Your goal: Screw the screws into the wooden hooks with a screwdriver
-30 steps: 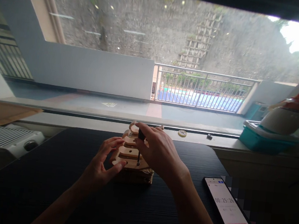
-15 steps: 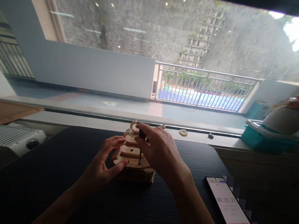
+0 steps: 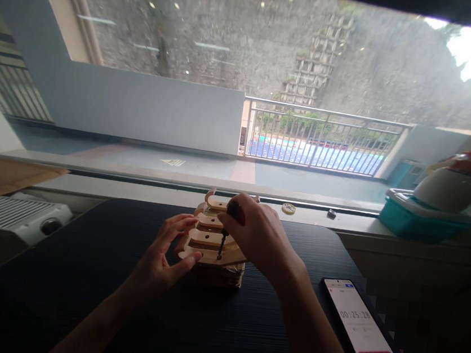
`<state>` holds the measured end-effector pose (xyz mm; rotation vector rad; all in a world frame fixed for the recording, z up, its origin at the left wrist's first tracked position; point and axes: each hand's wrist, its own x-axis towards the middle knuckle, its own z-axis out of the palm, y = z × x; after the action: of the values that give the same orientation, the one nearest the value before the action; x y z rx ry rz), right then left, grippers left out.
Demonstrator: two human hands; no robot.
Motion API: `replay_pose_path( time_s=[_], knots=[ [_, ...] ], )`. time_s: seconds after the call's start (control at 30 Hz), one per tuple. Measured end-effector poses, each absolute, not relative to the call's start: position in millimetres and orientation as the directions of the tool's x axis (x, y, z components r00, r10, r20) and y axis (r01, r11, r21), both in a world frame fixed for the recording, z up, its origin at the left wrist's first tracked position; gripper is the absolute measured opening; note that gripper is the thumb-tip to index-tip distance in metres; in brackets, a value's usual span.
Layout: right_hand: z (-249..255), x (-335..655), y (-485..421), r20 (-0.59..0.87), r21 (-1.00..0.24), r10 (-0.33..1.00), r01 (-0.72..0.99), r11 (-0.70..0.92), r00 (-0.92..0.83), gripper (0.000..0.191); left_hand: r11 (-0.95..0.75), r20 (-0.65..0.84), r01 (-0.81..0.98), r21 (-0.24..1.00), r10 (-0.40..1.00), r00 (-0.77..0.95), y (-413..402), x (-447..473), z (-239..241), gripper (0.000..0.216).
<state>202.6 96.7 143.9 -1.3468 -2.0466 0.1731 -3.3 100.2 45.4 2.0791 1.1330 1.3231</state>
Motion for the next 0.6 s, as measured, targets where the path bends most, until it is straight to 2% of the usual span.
replay_pose_path(
  time_s=[0.07, 0.17, 0.3, 0.43, 0.6],
  knots=[
    [154, 204, 98, 0.408, -0.41, 0.864, 0.786, 0.462, -0.295, 0.023, -0.582, 0.548, 0.407, 0.703, 0.809, 0.211, 100, -3, 44, 0.052],
    [180, 206, 97, 0.244, -0.316, 0.85, 0.79, 0.525, -0.468, 0.023, -0.597, 0.552, 0.395, 0.698, 0.8, 0.234, 99, -2, 43, 0.057],
    [209, 202, 98, 0.073, -0.171, 0.775, 0.757, 0.63, -0.628, 0.012, -0.637, 0.591, 0.478, 0.605, 0.761, 0.267, 100, -1, 42, 0.058],
    [211, 197, 103, 0.019, -0.066, 0.764, 0.762, 0.644, -0.644, 0.017, -0.631, 0.591, 0.55, 0.547, 0.757, 0.28, 102, -3, 41, 0.059],
    [204, 204, 104, 0.006, -0.078, 0.802, 0.799, 0.596, -0.598, 0.018, -0.626, 0.578, 0.492, 0.605, 0.77, 0.269, 102, -3, 40, 0.072]
  ],
)
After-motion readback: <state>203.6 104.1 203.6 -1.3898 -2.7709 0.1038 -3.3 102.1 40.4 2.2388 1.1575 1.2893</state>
